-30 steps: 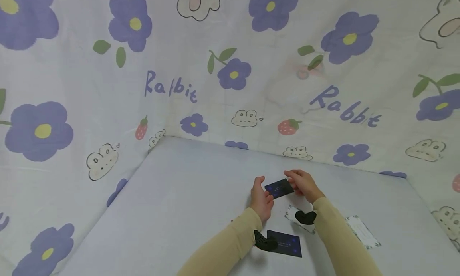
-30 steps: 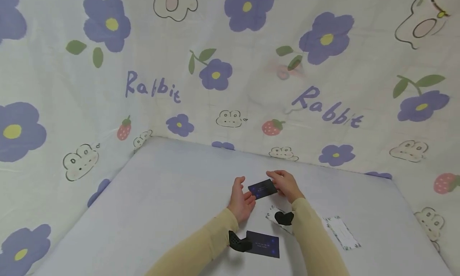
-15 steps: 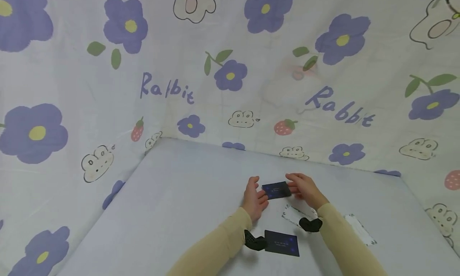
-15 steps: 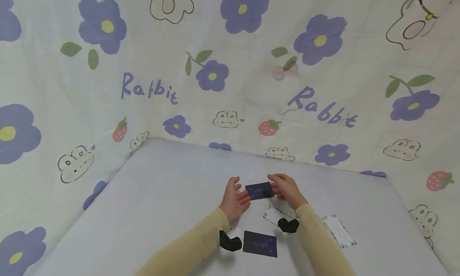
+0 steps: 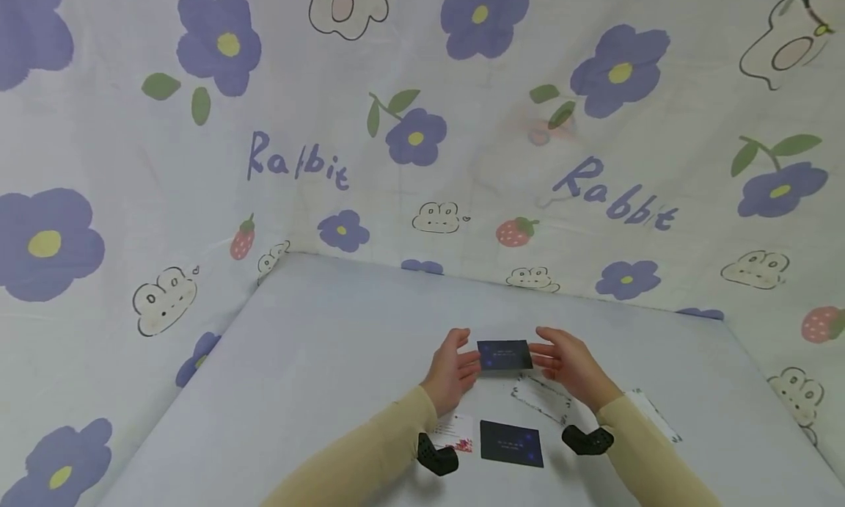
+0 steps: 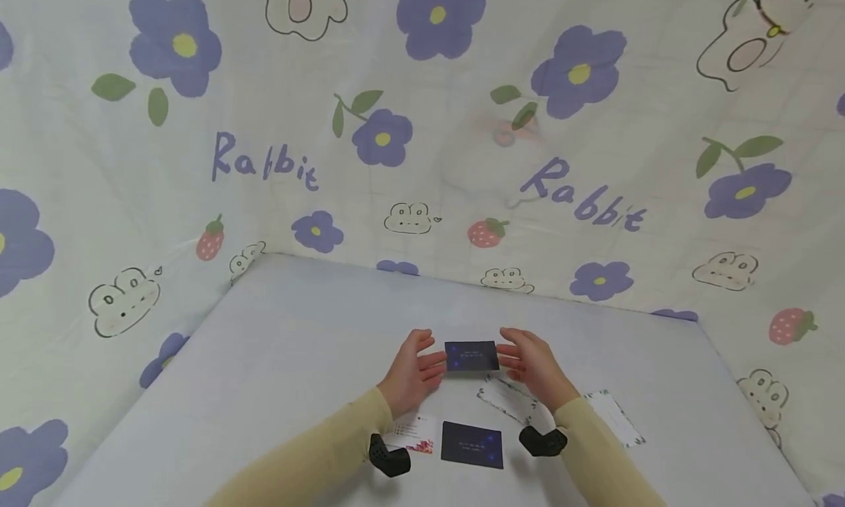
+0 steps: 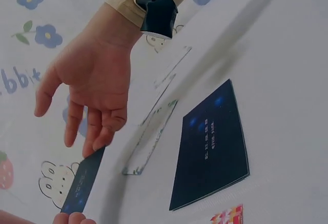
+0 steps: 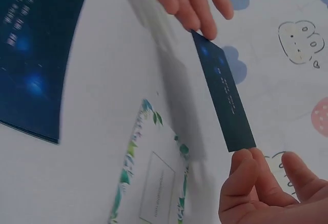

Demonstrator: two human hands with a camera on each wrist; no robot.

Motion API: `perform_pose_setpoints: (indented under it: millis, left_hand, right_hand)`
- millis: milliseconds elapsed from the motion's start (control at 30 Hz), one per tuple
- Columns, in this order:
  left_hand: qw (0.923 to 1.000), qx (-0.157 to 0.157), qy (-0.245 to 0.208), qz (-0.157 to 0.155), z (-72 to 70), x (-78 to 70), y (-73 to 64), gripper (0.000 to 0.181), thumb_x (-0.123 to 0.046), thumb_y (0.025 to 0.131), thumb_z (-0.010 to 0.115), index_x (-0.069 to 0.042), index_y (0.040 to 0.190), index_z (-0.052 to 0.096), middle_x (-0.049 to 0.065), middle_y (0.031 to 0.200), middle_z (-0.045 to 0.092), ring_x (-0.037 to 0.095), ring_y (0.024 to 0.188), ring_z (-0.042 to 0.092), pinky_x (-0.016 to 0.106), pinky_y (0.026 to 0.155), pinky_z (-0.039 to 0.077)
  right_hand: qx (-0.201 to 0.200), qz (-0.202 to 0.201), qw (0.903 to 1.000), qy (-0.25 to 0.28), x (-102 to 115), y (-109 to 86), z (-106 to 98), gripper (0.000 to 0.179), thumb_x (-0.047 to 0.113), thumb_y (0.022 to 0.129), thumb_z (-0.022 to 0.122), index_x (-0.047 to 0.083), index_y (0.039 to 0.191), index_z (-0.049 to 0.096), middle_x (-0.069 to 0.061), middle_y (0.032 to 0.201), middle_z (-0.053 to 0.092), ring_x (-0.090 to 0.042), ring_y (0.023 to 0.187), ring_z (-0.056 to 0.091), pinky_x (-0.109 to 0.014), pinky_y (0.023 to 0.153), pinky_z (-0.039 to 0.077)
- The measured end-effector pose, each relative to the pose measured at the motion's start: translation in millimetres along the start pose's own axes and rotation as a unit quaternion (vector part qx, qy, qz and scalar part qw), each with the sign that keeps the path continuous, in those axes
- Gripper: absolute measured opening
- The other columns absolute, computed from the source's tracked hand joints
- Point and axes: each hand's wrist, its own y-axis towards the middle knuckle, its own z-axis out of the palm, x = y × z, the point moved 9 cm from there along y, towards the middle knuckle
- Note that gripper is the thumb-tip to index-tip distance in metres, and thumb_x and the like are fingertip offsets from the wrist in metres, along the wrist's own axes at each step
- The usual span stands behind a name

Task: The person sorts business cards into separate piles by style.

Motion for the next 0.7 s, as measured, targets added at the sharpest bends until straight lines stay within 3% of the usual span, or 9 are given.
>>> perform_pose_setpoints:
  millis: [100, 400, 700]
  left_hand:
    - [0.9999, 0.008, 0.008, 0.000, 4.4, -2.3, -9.0, 0.080, -0.047, 0.096, 0.051, -0.001, 0.158, 0.031, 0.032, 0.154, 0.044, 0.045, 0.141, 0.046, 0.054, 0.122, 0.033]
    - [0.9968, 0.058, 0.054, -0.012, 15.8, -5.6, -48.1, 0.074, -0.044, 0.099, 0.050, 0.000, 0.156, 0.033, 0.032, 0.152, 0.047, 0.044, 0.138, 0.051, 0.053, 0.119, 0.039]
    - [0.9939, 0.072, 0.068, -0.048, 10.1, 8.8, -71.0, 0.075, -0.044, 0.099, 0.052, 0.001, 0.156, 0.033, 0.034, 0.149, 0.048, 0.047, 0.137, 0.050, 0.055, 0.117, 0.040]
  right_hand:
    - [0.004, 0.001, 0.9999, 0.014, -5.3, -14.1, -0.7, 0.077, 0.050, 0.107, 0.040, 0.004, 0.162, 0.012, -0.030, 0.161, 0.032, -0.023, 0.122, 0.053, -0.026, 0.085, 0.047]
    - [0.020, 0.018, 0.9986, 0.045, -22.8, -57.7, -2.0, 0.070, 0.044, 0.109, 0.034, 0.002, 0.161, 0.015, -0.026, 0.160, 0.038, -0.011, 0.109, 0.060, -0.027, 0.085, 0.050]
    - [0.023, 0.044, 0.9950, 0.087, -39.4, -91.6, 0.5, 0.071, 0.046, 0.109, 0.038, 0.004, 0.161, 0.016, -0.007, 0.138, 0.064, -0.010, 0.106, 0.064, -0.028, 0.088, 0.051]
